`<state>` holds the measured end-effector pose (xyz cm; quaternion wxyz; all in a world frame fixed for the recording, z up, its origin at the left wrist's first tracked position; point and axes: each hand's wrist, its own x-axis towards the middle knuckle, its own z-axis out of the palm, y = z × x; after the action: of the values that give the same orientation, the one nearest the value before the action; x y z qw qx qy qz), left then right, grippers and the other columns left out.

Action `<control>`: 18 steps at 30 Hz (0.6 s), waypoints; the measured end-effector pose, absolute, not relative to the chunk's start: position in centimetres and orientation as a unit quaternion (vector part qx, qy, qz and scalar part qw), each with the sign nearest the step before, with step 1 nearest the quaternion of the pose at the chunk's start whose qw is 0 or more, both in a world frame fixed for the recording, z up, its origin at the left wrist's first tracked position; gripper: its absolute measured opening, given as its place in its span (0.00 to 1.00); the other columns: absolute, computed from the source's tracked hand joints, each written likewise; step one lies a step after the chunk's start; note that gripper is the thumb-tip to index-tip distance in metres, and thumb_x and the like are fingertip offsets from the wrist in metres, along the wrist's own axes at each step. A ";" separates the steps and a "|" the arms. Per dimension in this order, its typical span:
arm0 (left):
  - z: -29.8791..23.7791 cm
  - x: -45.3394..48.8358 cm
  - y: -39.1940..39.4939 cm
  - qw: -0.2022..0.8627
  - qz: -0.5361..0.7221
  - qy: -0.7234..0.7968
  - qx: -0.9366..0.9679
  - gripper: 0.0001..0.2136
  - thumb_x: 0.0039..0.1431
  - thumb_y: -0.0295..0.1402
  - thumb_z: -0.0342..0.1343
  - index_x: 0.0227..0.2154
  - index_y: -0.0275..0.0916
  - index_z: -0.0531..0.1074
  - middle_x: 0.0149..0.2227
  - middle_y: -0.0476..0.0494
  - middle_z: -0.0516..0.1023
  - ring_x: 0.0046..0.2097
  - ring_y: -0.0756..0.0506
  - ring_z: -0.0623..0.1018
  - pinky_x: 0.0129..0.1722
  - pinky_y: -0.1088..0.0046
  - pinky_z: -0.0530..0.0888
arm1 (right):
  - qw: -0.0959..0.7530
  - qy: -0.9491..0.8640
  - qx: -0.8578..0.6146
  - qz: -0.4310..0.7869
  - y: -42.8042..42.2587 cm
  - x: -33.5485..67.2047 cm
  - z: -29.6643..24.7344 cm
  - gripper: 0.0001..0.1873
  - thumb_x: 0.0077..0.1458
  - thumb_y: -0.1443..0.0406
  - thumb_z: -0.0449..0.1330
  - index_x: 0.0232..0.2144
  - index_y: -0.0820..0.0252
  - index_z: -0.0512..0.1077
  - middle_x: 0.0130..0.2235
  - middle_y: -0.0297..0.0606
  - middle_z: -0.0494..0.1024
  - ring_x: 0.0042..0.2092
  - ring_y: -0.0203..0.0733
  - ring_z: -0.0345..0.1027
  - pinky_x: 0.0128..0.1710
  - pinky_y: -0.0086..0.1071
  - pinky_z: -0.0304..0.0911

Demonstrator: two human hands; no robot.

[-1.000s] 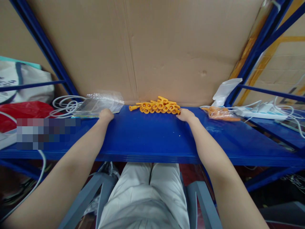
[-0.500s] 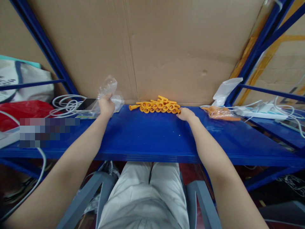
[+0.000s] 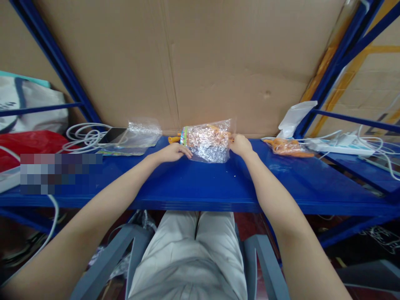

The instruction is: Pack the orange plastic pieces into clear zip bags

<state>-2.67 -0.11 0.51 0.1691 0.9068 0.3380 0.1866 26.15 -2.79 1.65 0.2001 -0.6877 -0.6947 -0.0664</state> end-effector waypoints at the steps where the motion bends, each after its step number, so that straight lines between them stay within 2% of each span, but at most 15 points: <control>1: 0.5 -2.7 0.0 0.171 0.178 0.352 0.903 0.20 0.44 0.16 0.46 0.26 0.40 0.82 0.36 0.49 0.85 0.45 0.47 0.81 0.54 0.68 0.72 | 0.203 -0.705 -0.677 -0.060 -2.8 26.0 1.6 0.19 0.63 0.63 0.52 0.50 0.65 0.76 0.51 0.49 0.79 0.52 0.49 0.73 0.49 0.30 0.64; 4: 0.8 -3.1 -0.1 0.171 0.171 0.391 0.888 0.19 0.42 0.16 0.46 0.25 0.40 0.81 0.34 0.50 0.84 0.43 0.47 0.81 0.52 0.70 0.73 | 0.216 -0.730 -0.646 -0.052 -2.8 25.6 1.6 0.19 0.65 0.64 0.49 0.49 0.63 0.76 0.52 0.46 0.79 0.52 0.47 0.73 0.49 0.29 0.63; 10: 1.7 -3.3 -0.9 0.180 0.147 0.450 0.862 0.11 0.49 0.25 0.51 0.18 0.37 0.77 0.26 0.48 0.81 0.33 0.47 0.78 0.39 0.73 0.73 | 0.226 -0.706 -0.670 -0.046 -3.2 25.2 2.0 0.28 0.69 0.57 0.40 0.44 0.66 0.77 0.46 0.52 0.81 0.49 0.49 0.74 0.44 0.30 0.63; 15: 1.1 -3.2 -0.5 0.127 0.127 0.465 0.867 0.15 0.54 0.33 0.54 0.13 0.38 0.70 0.16 0.50 0.70 0.23 0.49 0.70 0.31 0.73 0.66 | 0.220 -0.694 -0.685 -0.037 -3.3 25.1 2.1 0.34 0.69 0.52 0.37 0.37 0.66 0.78 0.42 0.53 0.81 0.47 0.50 0.76 0.41 0.30 0.63; 18: 0.5 -2.9 -0.2 0.065 0.134 0.443 0.884 0.18 0.55 0.34 0.54 0.11 0.39 0.64 0.15 0.51 0.65 0.23 0.50 0.66 0.29 0.73 0.62 | 0.221 -0.689 -0.689 -0.044 -3.3 25.1 2.1 0.30 0.69 0.53 0.41 0.39 0.64 0.78 0.44 0.52 0.81 0.49 0.51 0.75 0.42 0.31 0.64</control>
<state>-2.93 -0.21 0.54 0.0648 0.8842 0.4428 0.1337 25.11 -3.34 2.14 0.2207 -0.6888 -0.6891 -0.0443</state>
